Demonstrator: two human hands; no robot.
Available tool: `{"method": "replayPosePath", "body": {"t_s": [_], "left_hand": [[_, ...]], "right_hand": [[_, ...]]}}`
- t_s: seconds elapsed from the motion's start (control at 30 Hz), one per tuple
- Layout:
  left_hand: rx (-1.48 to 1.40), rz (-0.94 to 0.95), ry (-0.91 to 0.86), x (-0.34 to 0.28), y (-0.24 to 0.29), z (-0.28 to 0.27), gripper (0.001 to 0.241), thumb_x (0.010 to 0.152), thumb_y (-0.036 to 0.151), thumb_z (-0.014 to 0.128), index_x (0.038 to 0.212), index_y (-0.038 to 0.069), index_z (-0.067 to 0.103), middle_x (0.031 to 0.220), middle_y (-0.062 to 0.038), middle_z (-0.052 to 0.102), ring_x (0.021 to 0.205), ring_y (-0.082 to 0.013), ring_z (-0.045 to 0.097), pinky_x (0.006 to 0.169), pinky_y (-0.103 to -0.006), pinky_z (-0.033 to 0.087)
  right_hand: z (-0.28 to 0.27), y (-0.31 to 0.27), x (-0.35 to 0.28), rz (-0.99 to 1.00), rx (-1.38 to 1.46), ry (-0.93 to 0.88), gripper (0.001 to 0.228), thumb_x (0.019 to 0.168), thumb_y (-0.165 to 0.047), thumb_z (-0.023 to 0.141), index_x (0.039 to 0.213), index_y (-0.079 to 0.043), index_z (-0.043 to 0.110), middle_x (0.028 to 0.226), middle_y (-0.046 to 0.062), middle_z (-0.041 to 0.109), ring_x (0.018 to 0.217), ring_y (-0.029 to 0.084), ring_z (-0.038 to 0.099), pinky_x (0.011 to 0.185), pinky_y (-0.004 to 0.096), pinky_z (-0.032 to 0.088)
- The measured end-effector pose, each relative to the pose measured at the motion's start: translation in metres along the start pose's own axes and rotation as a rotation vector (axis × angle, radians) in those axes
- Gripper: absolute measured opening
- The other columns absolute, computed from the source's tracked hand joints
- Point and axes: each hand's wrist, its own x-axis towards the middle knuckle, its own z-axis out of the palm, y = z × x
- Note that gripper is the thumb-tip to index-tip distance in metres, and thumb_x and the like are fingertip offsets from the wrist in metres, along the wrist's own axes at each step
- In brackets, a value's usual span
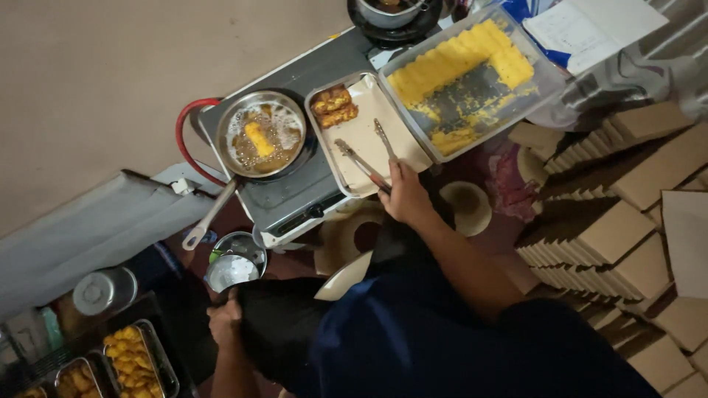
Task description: Fry food items in a pan and transfer them to a tray using tongs
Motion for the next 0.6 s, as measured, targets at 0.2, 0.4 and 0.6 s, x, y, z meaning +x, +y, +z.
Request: {"method": "replayPosePath", "body": {"t_s": [0.2, 0.4, 0.6], "left_hand": [[-0.093, 0.125, 0.067, -0.019, 0.001, -0.008, 0.097, 0.092, 0.074, 0.053, 0.147, -0.006, 0.044, 0.142, -0.036, 0.055, 0.132, -0.0522, 0.052, 0.11, -0.055, 0.038], [0.269, 0.523, 0.352, -0.05, -0.001, 0.014, 0.075, 0.095, 0.062, 0.053, 0.148, 0.008, 0.055, 0.129, -0.028, 0.061, 0.112, -0.0512, 0.064, 0.091, -0.0591, 0.053], [0.463, 1.338, 0.986, -0.108, 0.019, 0.086, 0.067, 0.079, 0.079, 0.065, 0.089, 0.013, 0.075, 0.074, -0.006, 0.064, 0.061, -0.0264, 0.058, 0.063, -0.0507, 0.04]], "right_hand": [[-0.051, -0.046, -0.036, -0.237, -0.15, 0.191, 0.082, 0.086, -0.037, 0.074, 0.15, 0.003, 0.041, 0.146, 0.031, 0.046, 0.131, 0.051, 0.046, 0.107, 0.058, 0.042], [-0.021, -0.101, -0.093, -0.484, 0.378, -0.169, 0.05, 0.092, -0.026, 0.07, 0.137, -0.007, 0.06, 0.131, 0.017, 0.059, 0.121, 0.034, 0.06, 0.102, 0.041, 0.05], [0.084, -0.103, -0.088, -0.429, 0.024, -0.908, 0.069, 0.083, -0.05, 0.063, 0.135, -0.005, 0.062, 0.134, 0.022, 0.061, 0.121, 0.041, 0.061, 0.097, 0.05, 0.051]]}}
